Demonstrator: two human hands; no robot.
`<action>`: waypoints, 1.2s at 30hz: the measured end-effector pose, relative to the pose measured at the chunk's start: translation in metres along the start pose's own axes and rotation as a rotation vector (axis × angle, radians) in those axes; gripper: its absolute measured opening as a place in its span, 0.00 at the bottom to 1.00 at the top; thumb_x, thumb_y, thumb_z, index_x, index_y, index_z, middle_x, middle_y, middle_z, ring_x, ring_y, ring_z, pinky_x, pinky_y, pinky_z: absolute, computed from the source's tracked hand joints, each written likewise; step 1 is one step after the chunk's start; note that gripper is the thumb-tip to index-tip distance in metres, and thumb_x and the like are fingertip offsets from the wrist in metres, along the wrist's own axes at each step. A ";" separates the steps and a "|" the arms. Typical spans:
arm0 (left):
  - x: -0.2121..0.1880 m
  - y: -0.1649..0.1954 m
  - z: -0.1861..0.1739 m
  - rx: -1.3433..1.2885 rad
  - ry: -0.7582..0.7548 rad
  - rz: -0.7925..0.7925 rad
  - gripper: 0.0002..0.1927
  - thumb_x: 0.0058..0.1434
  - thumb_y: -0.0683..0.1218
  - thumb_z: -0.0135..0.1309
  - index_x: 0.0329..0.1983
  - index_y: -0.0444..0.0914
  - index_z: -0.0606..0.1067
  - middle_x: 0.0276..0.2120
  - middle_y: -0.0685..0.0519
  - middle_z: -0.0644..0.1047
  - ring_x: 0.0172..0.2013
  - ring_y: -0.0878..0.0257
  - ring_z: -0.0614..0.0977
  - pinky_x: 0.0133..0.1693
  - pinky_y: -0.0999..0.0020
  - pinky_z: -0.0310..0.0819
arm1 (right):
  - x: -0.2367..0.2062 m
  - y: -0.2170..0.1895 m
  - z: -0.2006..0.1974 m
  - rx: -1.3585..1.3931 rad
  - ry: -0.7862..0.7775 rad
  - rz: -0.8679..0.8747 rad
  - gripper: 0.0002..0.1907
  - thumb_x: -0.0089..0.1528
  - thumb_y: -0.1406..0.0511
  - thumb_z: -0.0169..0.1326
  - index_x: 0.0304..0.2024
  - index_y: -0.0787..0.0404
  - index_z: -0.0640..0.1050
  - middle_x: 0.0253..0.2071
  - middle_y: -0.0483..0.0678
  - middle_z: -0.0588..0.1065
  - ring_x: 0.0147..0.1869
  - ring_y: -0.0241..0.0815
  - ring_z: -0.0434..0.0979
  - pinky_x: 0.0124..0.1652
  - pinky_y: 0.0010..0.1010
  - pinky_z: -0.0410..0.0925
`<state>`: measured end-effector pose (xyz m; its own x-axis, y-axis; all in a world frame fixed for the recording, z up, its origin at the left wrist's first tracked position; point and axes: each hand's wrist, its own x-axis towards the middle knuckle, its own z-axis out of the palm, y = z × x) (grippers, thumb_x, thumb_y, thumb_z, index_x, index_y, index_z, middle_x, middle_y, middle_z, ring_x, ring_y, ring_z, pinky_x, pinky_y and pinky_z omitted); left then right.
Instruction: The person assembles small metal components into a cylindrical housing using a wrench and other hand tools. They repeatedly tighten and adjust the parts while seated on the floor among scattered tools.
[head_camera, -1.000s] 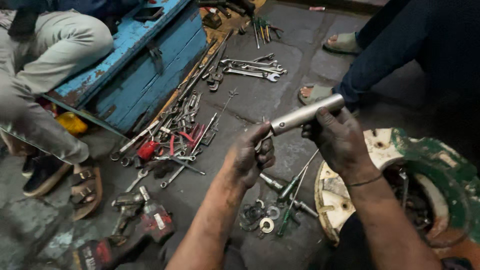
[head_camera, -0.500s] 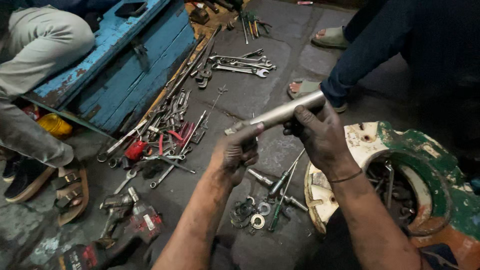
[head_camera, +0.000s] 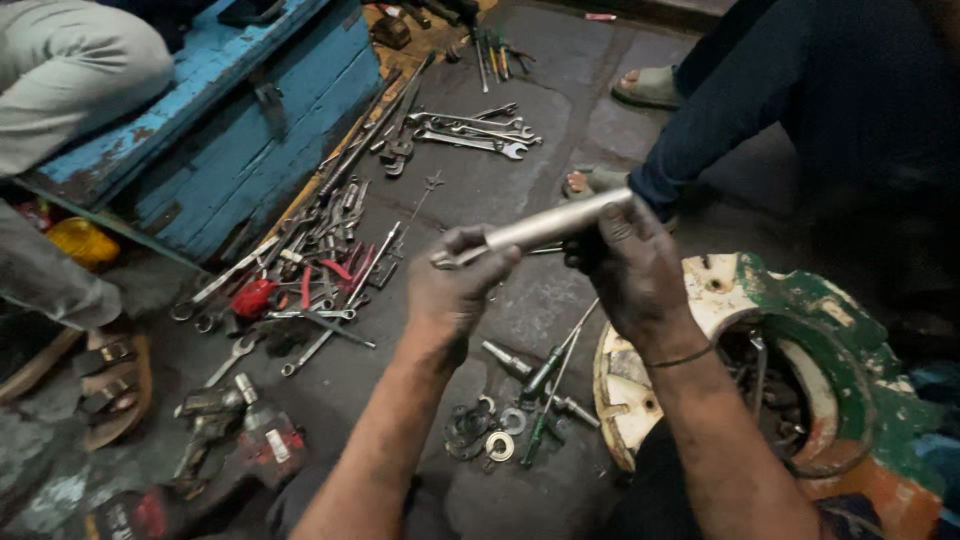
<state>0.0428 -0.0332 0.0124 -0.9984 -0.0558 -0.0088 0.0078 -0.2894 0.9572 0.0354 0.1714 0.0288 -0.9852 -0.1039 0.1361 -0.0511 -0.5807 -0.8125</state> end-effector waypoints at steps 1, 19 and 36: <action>-0.001 -0.001 -0.001 0.076 -0.024 0.070 0.21 0.53 0.45 0.70 0.48 0.33 0.80 0.32 0.60 0.79 0.29 0.77 0.76 0.30 0.83 0.68 | 0.000 0.000 0.000 -0.009 0.002 -0.013 0.24 0.70 0.62 0.52 0.66 0.63 0.68 0.47 0.50 0.75 0.45 0.41 0.77 0.45 0.35 0.73; 0.011 -0.007 -0.030 -0.606 0.142 -0.411 0.12 0.62 0.55 0.56 0.29 0.46 0.70 0.11 0.64 0.52 0.09 0.71 0.53 0.13 0.72 0.44 | 0.007 -0.005 -0.014 0.049 0.223 0.159 0.29 0.70 0.47 0.41 0.63 0.61 0.67 0.50 0.53 0.75 0.49 0.46 0.75 0.49 0.40 0.70; -0.007 -0.003 0.002 -0.458 0.031 -0.498 0.29 0.70 0.70 0.35 0.29 0.42 0.66 0.11 0.63 0.53 0.10 0.68 0.51 0.14 0.68 0.42 | -0.004 0.024 0.009 -0.259 0.036 0.233 0.23 0.65 0.53 0.52 0.52 0.64 0.76 0.43 0.53 0.79 0.46 0.43 0.81 0.40 0.36 0.73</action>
<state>0.0492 -0.0297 0.0101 -0.8872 0.1634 -0.4315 -0.4226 -0.6632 0.6177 0.0398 0.1511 0.0139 -0.9802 -0.1783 -0.0863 0.1407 -0.3201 -0.9369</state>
